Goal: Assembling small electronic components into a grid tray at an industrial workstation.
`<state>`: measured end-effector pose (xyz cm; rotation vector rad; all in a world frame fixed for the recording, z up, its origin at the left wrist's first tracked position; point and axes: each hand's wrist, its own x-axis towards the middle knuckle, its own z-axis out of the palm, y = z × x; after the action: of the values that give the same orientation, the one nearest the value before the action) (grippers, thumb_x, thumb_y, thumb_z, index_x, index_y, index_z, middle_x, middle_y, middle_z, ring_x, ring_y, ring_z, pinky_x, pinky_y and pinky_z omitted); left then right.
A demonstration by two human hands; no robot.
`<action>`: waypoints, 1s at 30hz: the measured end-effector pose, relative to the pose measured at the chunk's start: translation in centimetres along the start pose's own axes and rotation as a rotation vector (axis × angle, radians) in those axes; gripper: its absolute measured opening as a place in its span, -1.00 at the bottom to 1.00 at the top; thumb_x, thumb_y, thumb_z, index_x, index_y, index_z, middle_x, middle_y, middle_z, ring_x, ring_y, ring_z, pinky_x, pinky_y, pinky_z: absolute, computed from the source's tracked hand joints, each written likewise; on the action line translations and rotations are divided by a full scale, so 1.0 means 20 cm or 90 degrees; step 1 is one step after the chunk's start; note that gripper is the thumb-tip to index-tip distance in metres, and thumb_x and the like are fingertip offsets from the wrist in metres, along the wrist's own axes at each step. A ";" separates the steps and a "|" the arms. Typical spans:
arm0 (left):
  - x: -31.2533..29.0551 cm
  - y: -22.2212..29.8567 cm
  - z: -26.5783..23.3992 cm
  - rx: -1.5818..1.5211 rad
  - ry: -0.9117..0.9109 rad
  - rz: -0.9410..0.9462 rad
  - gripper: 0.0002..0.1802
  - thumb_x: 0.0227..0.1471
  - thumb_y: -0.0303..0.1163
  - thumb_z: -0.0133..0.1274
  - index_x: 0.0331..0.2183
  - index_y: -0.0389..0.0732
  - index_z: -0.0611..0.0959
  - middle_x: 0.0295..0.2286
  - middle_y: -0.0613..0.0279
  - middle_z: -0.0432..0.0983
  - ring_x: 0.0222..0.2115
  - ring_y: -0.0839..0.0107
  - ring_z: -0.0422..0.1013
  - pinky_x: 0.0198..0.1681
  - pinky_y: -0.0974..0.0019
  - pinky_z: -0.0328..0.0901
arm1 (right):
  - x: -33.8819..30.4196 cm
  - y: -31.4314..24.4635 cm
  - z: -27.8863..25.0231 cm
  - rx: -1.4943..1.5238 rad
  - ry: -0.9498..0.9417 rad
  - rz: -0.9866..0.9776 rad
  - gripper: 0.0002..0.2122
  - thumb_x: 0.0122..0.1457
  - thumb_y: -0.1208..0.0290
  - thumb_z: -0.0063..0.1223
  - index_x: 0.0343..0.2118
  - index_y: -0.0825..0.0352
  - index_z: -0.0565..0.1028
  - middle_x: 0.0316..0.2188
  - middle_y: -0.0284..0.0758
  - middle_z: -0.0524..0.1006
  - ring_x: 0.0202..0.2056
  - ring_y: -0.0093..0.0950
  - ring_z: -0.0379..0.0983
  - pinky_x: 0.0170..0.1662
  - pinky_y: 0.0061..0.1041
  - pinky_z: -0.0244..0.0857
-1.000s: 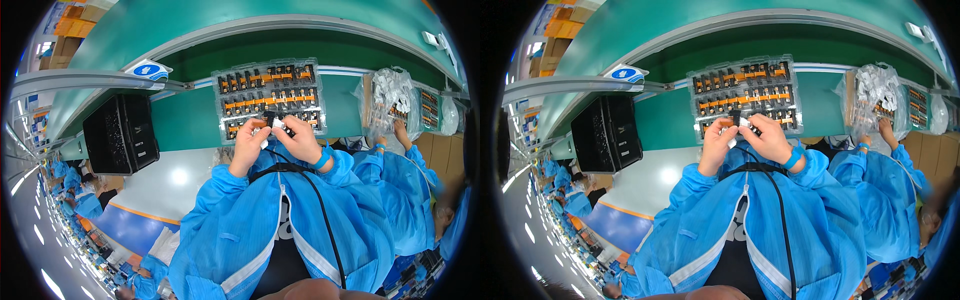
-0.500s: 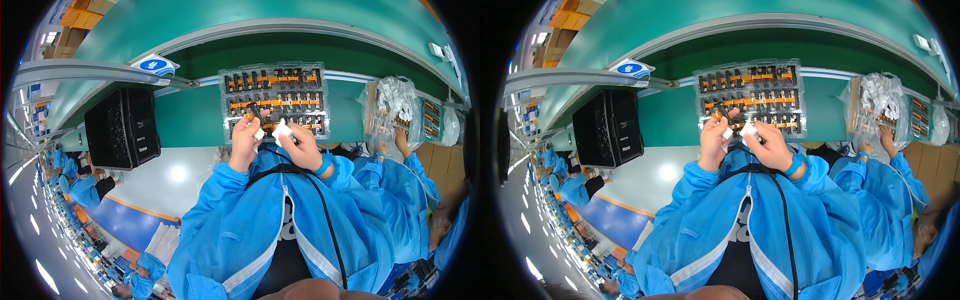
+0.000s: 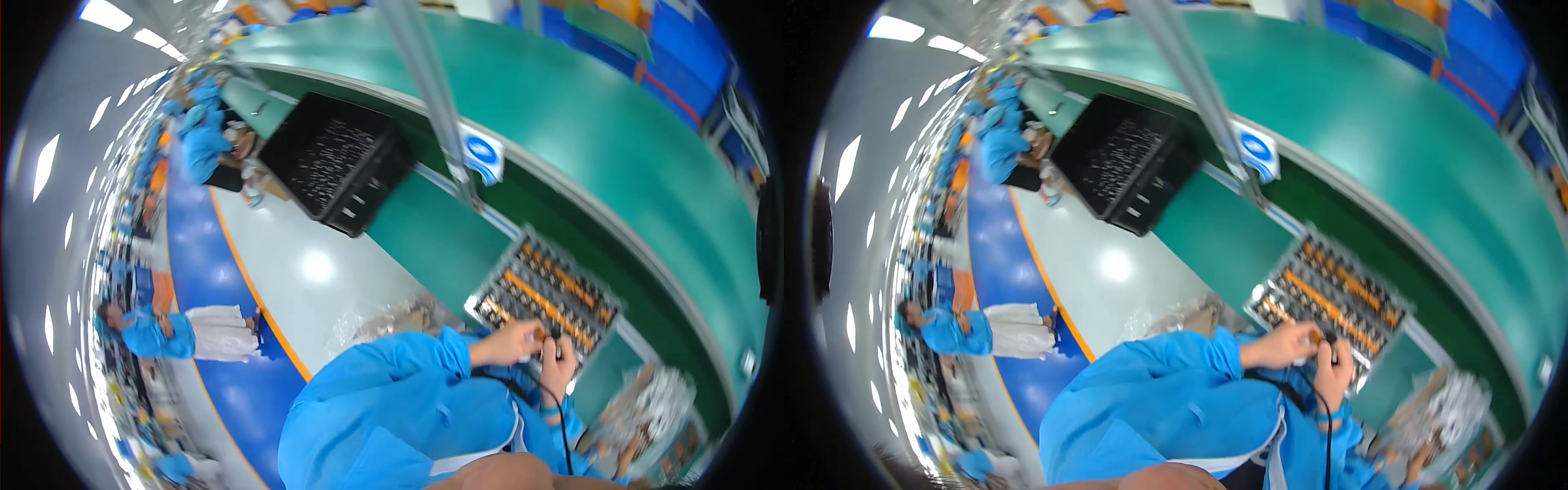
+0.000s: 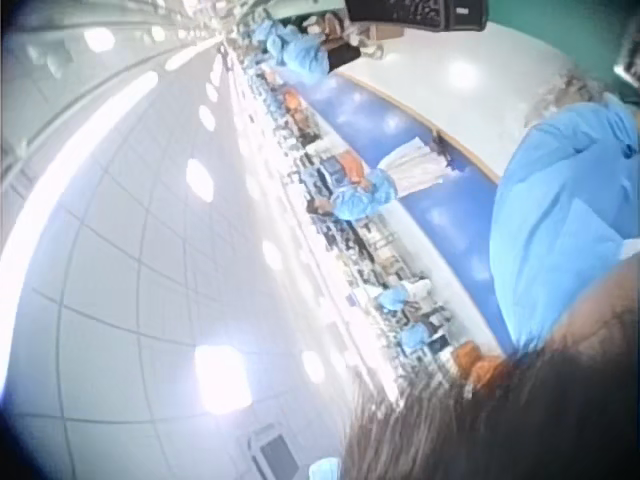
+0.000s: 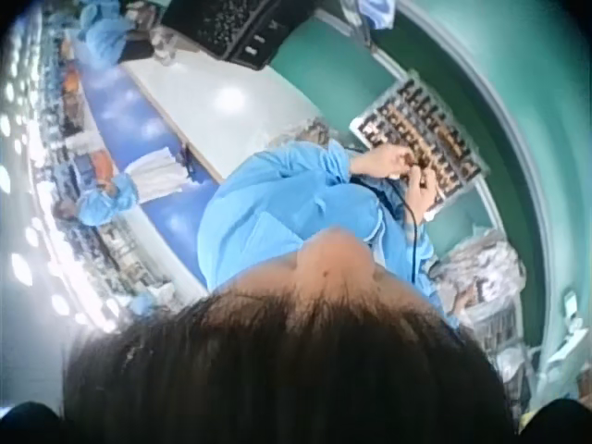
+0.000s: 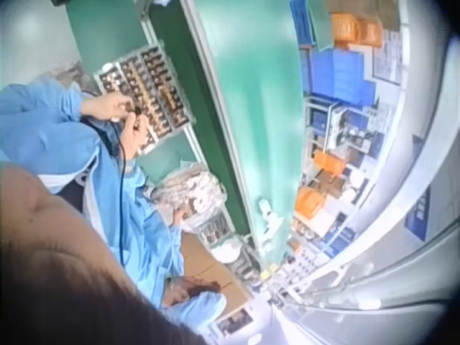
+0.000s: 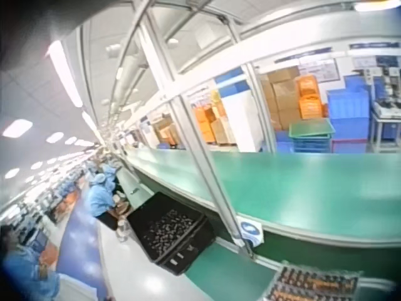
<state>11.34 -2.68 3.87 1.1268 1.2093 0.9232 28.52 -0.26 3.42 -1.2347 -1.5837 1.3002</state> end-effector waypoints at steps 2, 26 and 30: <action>-0.01 -0.03 0.02 0.025 0.046 0.040 -0.77 0.05 -0.37 0.14 -0.26 -0.30 0.56 -0.37 -0.05 0.55 -0.30 0.18 0.52 -0.26 0.20 0.35 | 0.00 0.03 -0.01 -0.032 0.012 0.009 -0.81 0.19 0.48 0.07 -0.51 0.40 0.34 -0.56 -0.40 0.27 -0.45 -0.63 0.19 -0.38 -0.55 0.15; 0.03 -0.05 -0.05 -0.477 0.059 -0.185 -0.87 0.21 -0.29 -0.03 -0.31 -0.13 0.48 -0.64 0.42 0.25 -0.71 0.65 0.22 -0.70 0.47 -0.02 | 0.18 0.17 0.01 1.008 0.035 0.444 -0.87 0.34 0.32 -0.11 -0.30 0.23 0.42 -0.53 -0.53 0.38 -0.64 -0.77 0.23 -0.70 -0.78 0.01; 0.07 -0.21 -0.03 -0.343 0.090 -0.107 -0.85 0.18 -0.34 0.04 -0.22 -0.18 0.53 -0.43 0.34 0.46 -0.53 0.59 0.38 -0.60 0.49 0.21 | 0.23 0.16 0.03 0.794 0.083 0.429 -0.85 0.30 0.29 -0.02 -0.40 0.17 0.40 -0.54 -0.53 0.38 -0.60 -0.74 0.26 -0.68 -0.81 0.02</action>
<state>10.74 -2.09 -0.64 0.5307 1.0588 1.1251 27.39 4.04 0.07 -0.9340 -0.0159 2.0441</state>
